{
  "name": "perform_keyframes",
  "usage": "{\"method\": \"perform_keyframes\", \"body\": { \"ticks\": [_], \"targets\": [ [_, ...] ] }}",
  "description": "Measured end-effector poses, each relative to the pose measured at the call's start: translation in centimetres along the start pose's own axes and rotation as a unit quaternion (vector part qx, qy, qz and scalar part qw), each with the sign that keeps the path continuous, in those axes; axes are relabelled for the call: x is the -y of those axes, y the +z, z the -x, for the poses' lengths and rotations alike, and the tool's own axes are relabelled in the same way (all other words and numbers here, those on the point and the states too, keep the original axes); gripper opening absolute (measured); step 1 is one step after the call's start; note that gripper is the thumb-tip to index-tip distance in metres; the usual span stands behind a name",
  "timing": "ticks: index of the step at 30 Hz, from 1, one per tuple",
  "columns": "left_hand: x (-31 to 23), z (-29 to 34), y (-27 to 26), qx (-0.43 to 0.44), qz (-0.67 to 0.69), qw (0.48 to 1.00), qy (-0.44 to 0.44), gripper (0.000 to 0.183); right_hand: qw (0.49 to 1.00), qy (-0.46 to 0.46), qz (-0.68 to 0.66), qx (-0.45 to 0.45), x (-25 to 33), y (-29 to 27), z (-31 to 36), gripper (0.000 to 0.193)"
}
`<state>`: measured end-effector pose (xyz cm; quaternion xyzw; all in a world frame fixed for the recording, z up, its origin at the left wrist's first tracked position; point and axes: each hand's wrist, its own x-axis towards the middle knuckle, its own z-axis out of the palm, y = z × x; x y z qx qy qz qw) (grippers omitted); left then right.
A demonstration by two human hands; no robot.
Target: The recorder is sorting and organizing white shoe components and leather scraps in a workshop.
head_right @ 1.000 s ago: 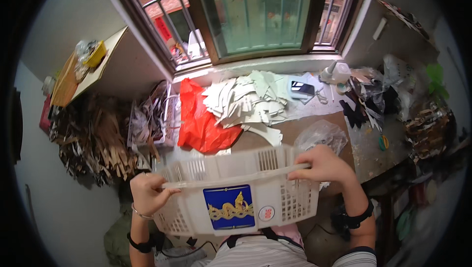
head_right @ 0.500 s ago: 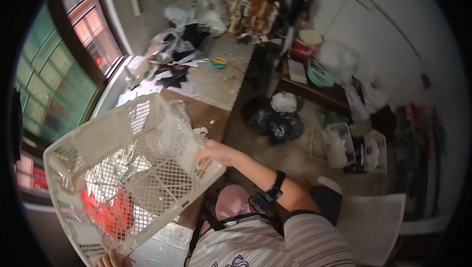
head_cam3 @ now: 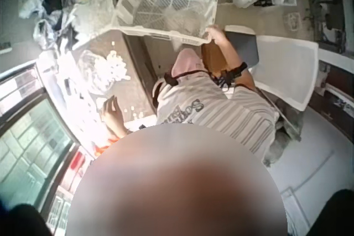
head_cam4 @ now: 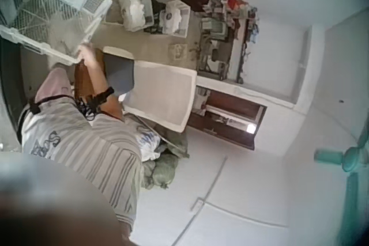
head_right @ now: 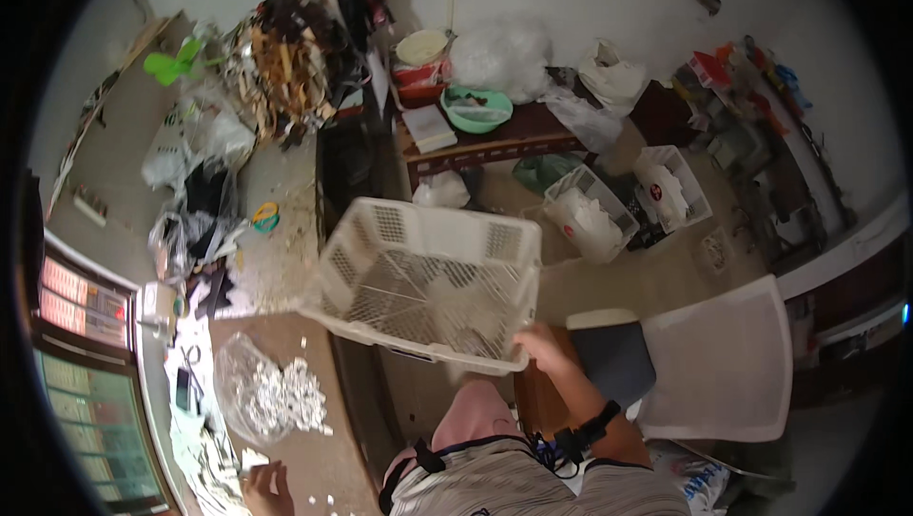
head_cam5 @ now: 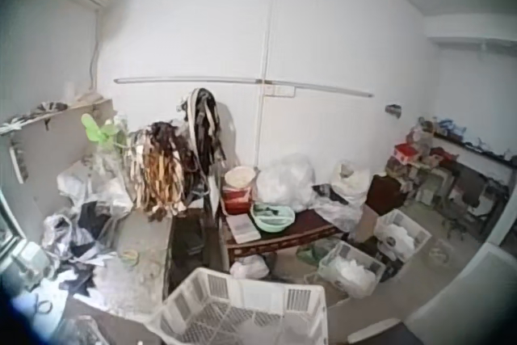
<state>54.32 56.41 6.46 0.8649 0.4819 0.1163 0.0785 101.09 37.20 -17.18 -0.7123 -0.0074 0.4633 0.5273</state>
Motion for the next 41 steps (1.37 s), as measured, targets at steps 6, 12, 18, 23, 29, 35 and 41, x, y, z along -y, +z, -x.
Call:
{"method": "perform_keyframes", "body": {
  "ticks": [6, 12, 18, 23, 29, 35, 41],
  "targets": [
    [-7.5, -9.2, 6.0, 0.072, 0.02, 0.997, -0.011, 0.014, 0.971, 0.116, -0.142, -0.153, 1.9, -6.2, -8.4, 0.039],
    [-17.2, -22.0, 8.9, 0.143, 0.019, 0.986, 0.078, 0.014, 0.91, 0.155, -0.273, -0.271, 4.0, -12.5, -15.3, 0.037],
    [-21.0, -27.9, 11.5, 0.179, -0.037, 0.98, 0.077, 0.017, 0.867, 0.121, -0.379, -0.299, 4.9, -17.9, -20.9, 0.041],
    [-20.9, -29.5, 11.6, 0.21, -0.026, 0.977, 0.036, 0.017, 0.829, 0.119, -0.434, -0.332, 5.6, -21.9, -29.2, 0.039],
    [-20.8, -30.1, 11.9, 0.239, -0.018, 0.971, -0.004, 0.016, 0.885, -0.173, -0.376, -0.214, 18.7, -31.7, -41.0, 0.064],
    [-23.6, -30.0, 11.2, 0.26, 0.051, 0.962, -0.066, 0.019, 0.977, -0.141, -0.16, 0.027, 30.4, -17.7, -42.2, 0.067],
    [-13.2, -29.6, 17.0, 0.077, 0.242, 0.937, -0.242, 0.023, 0.911, -0.059, 0.025, 0.408, 25.0, 4.1, -26.0, 0.042]
  ]
}}
